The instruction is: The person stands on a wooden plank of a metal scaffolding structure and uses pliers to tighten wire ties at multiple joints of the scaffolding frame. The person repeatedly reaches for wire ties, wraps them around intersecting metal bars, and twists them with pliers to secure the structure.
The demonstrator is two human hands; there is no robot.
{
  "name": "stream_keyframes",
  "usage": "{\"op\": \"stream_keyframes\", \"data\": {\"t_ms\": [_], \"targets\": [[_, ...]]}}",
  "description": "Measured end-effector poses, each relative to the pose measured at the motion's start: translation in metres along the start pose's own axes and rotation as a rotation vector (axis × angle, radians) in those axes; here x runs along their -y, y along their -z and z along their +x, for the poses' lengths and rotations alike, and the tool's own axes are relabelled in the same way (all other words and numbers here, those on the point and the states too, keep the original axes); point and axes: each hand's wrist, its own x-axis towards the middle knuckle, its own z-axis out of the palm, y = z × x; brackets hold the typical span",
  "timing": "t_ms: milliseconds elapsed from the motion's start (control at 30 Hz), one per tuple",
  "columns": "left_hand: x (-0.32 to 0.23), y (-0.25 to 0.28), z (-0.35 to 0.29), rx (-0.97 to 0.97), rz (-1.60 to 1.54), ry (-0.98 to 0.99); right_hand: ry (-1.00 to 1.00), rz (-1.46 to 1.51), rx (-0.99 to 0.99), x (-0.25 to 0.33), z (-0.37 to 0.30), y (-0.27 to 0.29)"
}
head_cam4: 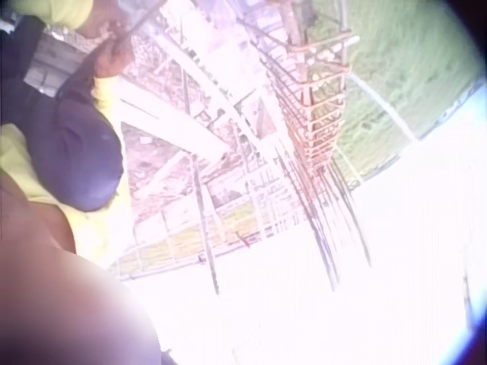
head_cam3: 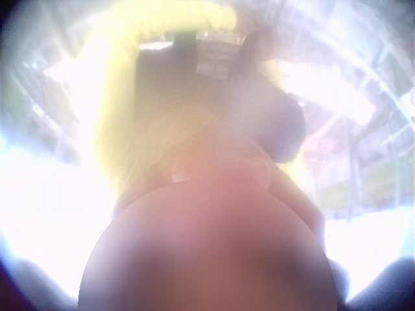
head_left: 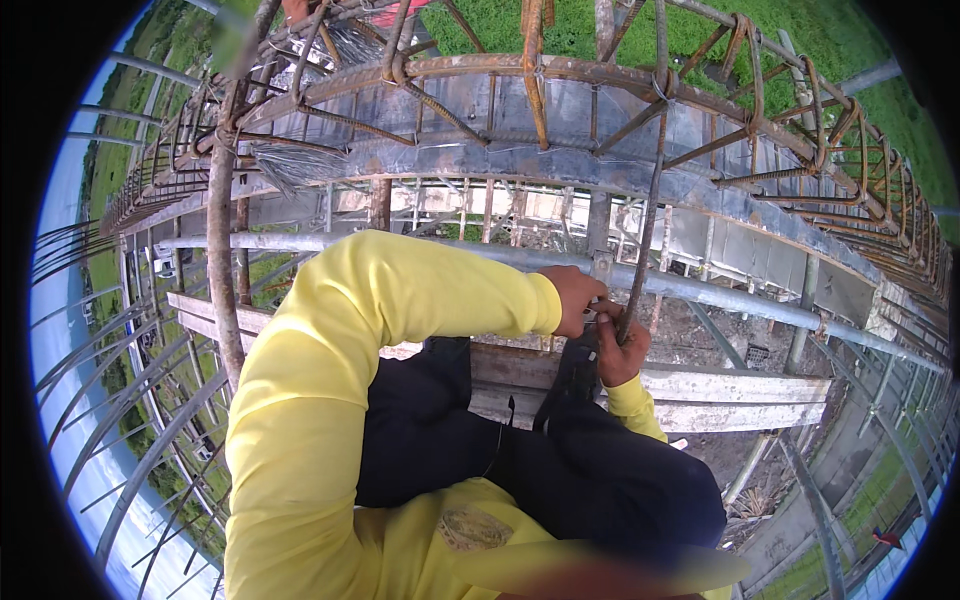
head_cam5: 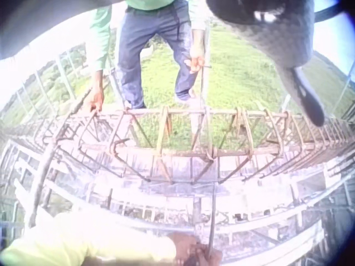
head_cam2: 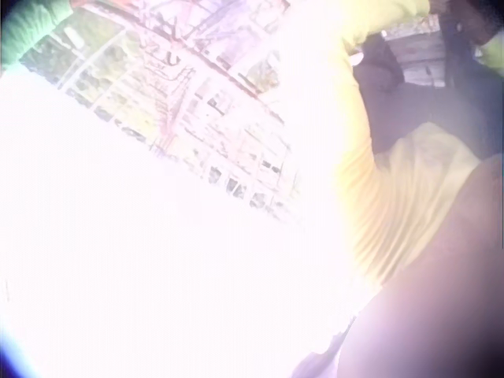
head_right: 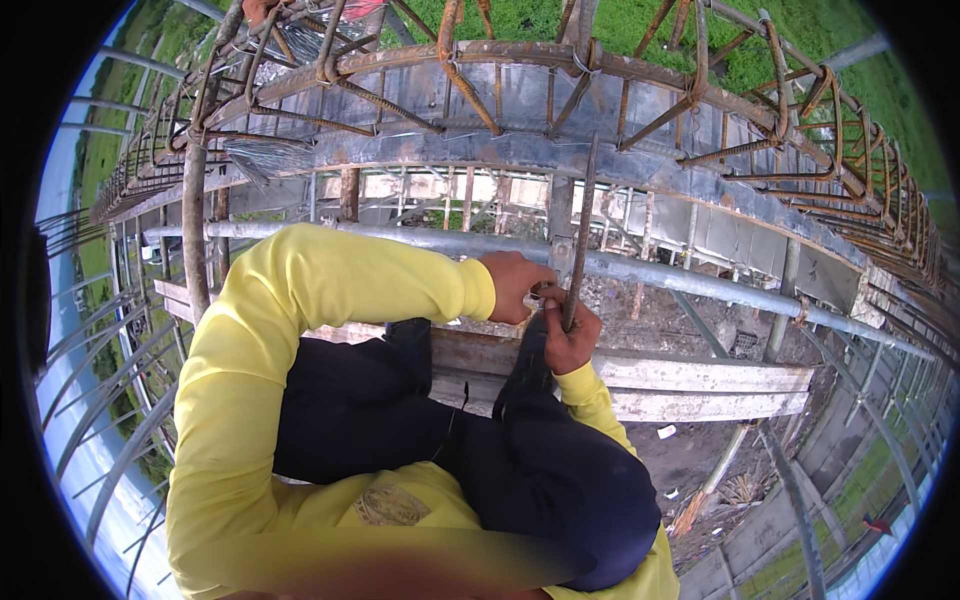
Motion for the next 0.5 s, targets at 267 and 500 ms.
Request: {"op": "stream_keyframes", "data": {"t_ms": [267,500], "targets": [[0.013,0.0,-0.004,0.149,-0.289,-0.036,0.266,-0.301,0.133,0.004,0.01,0.023],[0.017,-0.002,-0.008,0.31,-0.474,0.057,0.277,-0.261,0.203,0.001,0.003,0.018]]}}
